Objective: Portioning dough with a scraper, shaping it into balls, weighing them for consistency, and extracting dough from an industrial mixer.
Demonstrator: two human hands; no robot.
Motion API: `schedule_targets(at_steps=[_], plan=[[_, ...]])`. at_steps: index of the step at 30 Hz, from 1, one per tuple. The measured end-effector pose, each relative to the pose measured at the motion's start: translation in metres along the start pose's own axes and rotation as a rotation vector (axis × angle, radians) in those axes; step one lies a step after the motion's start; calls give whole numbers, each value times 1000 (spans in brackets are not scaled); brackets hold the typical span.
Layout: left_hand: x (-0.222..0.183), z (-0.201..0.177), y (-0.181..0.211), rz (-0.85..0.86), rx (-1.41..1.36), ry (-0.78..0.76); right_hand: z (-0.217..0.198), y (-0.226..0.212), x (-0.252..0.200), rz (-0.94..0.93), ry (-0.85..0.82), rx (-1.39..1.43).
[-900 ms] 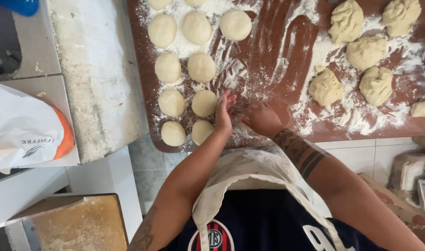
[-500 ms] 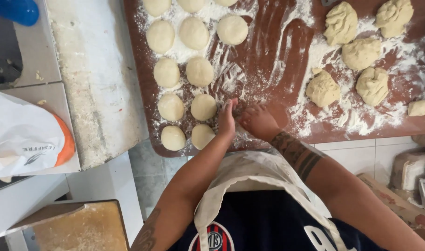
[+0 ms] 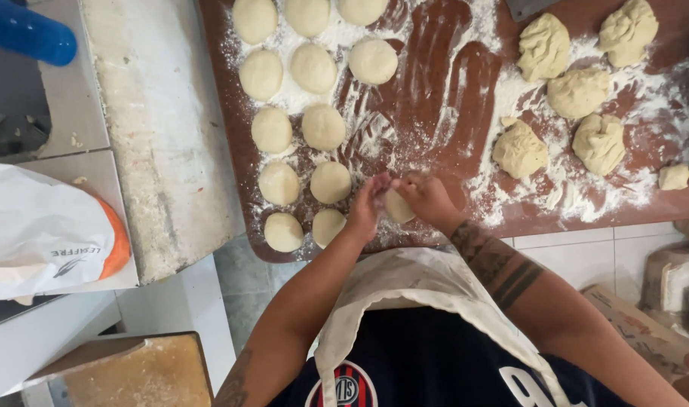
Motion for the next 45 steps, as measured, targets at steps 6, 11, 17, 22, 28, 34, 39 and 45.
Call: schedule_targets(at_steps=[6,11,17,22,28,34,39,45], plan=[[19,3,48,41,176,68,-57,-30,-20,136,13,-43],[76,11,119,37,502,222,-81,50,-66,150,146,-300],[134,-20,109,34,1184,247,-81,148,-158,282,313,-317],[80,48,148,184,1754,300,-80,173,-219,558,292,-220],[94,63,122,404,2002,64,-68,177,-246,725,273,-132],[73,74,117,530,1893,182,-103,141,-197,522,325,-213],[6,54,45,629,1762,164,-155,80,-115,199,370,-917],[-70,14,-19,565,1720,411,-185,191,-2,167,28,-1033]])
Point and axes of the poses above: each hand's wrist, its own x-axis towards the middle knuckle, its own z-axis out of the palm, y = z × x, the point moved 6 cm from there along x, towards the middle knuckle, and after that the axes turned 7 degrees about -y, right-handed, at the moved point
